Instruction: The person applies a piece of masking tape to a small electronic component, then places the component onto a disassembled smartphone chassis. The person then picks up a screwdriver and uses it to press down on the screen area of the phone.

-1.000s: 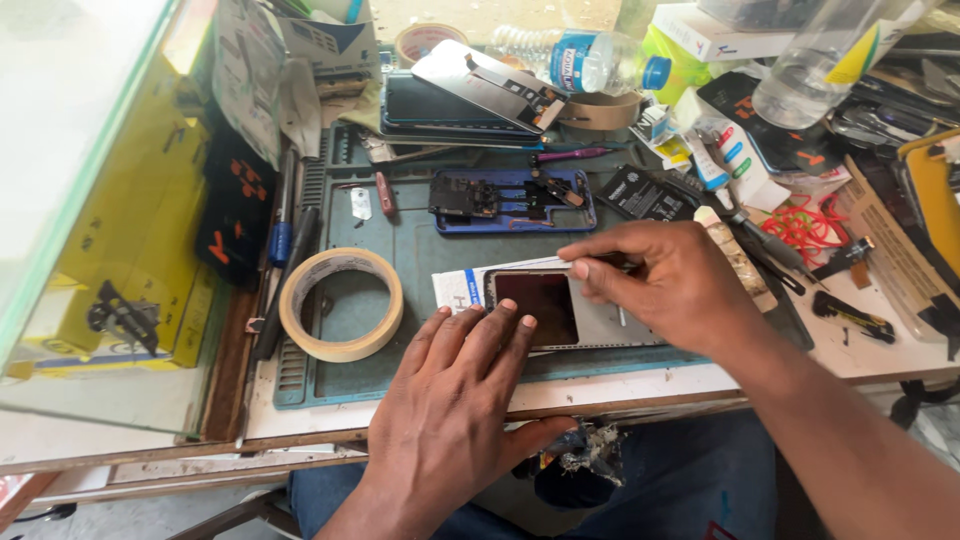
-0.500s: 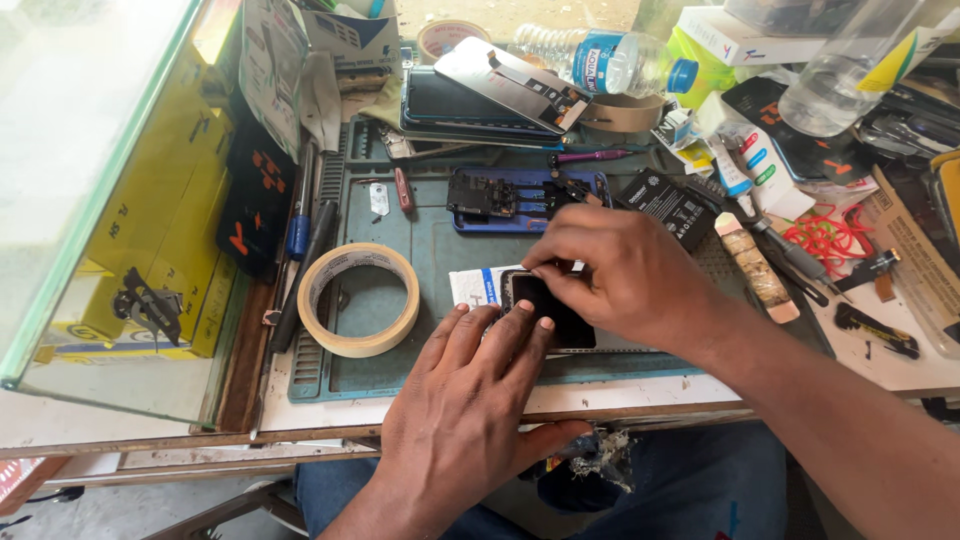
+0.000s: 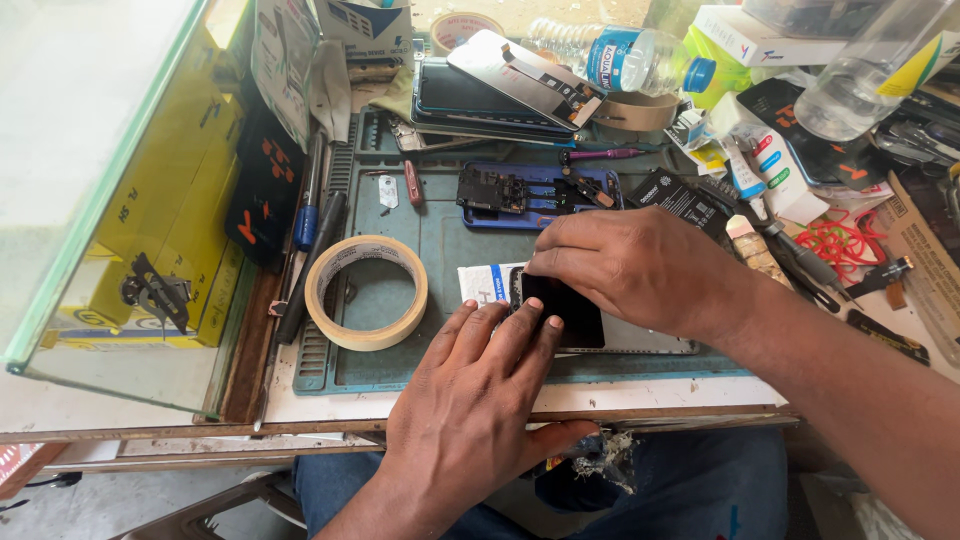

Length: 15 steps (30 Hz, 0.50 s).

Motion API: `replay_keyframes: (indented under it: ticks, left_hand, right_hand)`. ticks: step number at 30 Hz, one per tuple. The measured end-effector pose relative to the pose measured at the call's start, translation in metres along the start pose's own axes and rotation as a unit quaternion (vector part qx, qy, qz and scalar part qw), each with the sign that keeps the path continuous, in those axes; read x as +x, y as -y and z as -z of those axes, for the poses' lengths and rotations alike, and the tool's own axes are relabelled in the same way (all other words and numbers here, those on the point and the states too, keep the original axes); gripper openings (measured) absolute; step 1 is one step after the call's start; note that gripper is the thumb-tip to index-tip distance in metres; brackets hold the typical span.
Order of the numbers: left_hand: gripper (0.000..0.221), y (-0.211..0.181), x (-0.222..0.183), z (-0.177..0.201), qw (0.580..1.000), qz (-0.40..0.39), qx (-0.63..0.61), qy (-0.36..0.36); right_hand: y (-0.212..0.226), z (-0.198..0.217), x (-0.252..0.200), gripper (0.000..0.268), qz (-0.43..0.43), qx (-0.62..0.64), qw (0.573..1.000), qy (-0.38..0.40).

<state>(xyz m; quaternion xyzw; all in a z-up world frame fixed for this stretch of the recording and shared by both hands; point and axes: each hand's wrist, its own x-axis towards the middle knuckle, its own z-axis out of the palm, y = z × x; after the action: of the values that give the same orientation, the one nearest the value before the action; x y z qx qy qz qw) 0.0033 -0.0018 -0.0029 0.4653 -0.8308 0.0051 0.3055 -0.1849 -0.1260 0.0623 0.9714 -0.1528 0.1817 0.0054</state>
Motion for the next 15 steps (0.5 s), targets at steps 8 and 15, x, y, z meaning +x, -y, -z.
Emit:
replay_keyframes:
  ticks: [8,15]
  left_hand:
    - [0.084,0.0,-0.007,-0.006,0.998,-0.017,0.054,-0.018]
    - [0.083,-0.001,-0.01,-0.01,0.997,-0.003,0.071,-0.022]
  right_hand:
    - [0.0,0.001,-0.004,0.025,0.039,-0.093,0.995,0.024]
    - [-0.001,0.009,-0.02,0.031,0.04,-0.161,0.983,0.076]
